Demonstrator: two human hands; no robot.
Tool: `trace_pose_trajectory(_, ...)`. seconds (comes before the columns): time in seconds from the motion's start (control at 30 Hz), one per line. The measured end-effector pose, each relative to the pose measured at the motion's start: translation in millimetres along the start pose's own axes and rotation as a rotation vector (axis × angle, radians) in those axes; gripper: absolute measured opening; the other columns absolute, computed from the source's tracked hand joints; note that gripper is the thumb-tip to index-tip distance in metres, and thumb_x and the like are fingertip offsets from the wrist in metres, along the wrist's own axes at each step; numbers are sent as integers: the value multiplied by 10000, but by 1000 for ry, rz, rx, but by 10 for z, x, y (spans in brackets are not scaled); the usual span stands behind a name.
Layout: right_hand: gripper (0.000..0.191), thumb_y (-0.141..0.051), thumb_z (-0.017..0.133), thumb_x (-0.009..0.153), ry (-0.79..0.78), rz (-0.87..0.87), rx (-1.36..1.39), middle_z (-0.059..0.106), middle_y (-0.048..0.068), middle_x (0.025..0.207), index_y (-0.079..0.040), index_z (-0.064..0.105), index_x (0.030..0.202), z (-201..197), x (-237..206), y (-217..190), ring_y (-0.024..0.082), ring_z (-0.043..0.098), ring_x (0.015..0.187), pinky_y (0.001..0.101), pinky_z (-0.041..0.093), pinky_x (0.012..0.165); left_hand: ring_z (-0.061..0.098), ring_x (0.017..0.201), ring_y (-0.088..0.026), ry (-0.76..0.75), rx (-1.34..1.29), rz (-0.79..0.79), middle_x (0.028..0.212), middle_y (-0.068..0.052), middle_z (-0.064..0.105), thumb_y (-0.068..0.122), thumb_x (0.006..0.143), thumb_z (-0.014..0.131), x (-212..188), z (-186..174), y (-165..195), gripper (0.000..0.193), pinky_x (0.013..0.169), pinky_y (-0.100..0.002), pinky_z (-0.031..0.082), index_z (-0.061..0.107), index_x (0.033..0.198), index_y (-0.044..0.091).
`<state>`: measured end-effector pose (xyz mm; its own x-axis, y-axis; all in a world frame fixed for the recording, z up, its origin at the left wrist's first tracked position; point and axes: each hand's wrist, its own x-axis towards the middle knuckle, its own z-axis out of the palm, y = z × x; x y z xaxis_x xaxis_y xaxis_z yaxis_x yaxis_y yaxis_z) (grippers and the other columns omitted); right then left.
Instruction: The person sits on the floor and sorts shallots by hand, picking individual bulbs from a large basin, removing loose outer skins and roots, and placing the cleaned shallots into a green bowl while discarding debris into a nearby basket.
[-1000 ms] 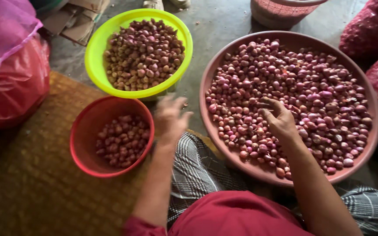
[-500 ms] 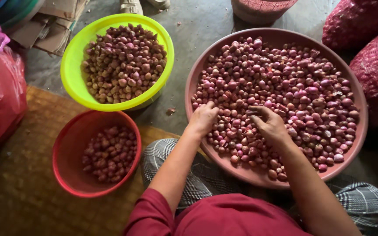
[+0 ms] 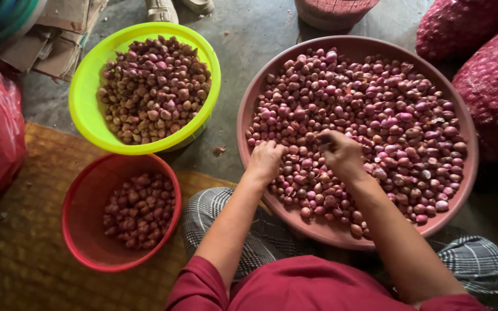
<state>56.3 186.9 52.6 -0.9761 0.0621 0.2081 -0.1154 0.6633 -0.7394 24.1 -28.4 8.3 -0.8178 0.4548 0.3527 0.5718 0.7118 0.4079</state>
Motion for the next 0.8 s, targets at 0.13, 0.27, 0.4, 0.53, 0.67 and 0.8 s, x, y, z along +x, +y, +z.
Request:
trace_pose_trajectory(0.13, 271, -179, 785, 859, -61, -211, -188, 754, 135, 1005, -119, 751, 1121, 224, 118, -241, 303, 718, 942, 417, 579, 820, 623, 981, -382, 25, -108, -85, 1040, -171, 646, 80, 772, 743, -52, 44, 63, 231, 870, -483, 525, 714, 1001, 99)
trace_pose_trajectory(0.27, 241, -226, 770, 834, -173, -180, -411, 732, 147, 932, -141, 751, 1059, 398, 173, -477, 371, 673, 951, 478, 553, 845, 638, 1008, -372, 69, -246, -50, 1085, -143, 667, 64, 753, 749, -160, -60, 89, 264, 881, -464, 535, 704, 1012, 79)
trace_pose_trajectory(0.4, 222, -147, 731, 786, -226, -105, -269, 710, 131, 957, -99, 733, 1003, 322, 213, -450, 310, 687, 913, 437, 563, 806, 630, 1000, -352, 203, -193, -137, 1016, -114, 677, 124, 797, 800, -189, -350, -125, 194, 888, -466, 523, 708, 964, 88)
trace_pose_trajectory(0.53, 165, -95, 581, 948, -133, 66, 63, 688, 82, 969, -44, 699, 1051, 161, 176, -237, 186, 690, 856, 346, 569, 766, 621, 1003, -338, 192, -31, -192, 1014, -103, 688, 85, 779, 768, -221, -474, -310, 156, 876, -460, 517, 715, 925, 89)
trace_pose_trajectory(0.67, 229, -87, 502, 1051, -113, 212, 138, 649, 113, 841, -65, 715, 1131, 45, 143, -103, 191, 568, 738, 340, 485, 656, 635, 1059, -313, -11, 159, -42, 1023, -88, 690, 36, 776, 726, -139, -277, -220, 123, 875, -461, 525, 702, 869, 112)
trace_pose_trajectory(0.8, 214, -94, 533, 1039, -131, 452, 639, 609, 61, 884, -100, 661, 1209, -91, 145, -56, 128, 541, 696, 287, 449, 581, 648, 1014, -327, -18, 28, -68, 1018, -112, 681, 20, 819, 708, -82, -207, -142, 135, 855, -456, 551, 695, 926, 103)
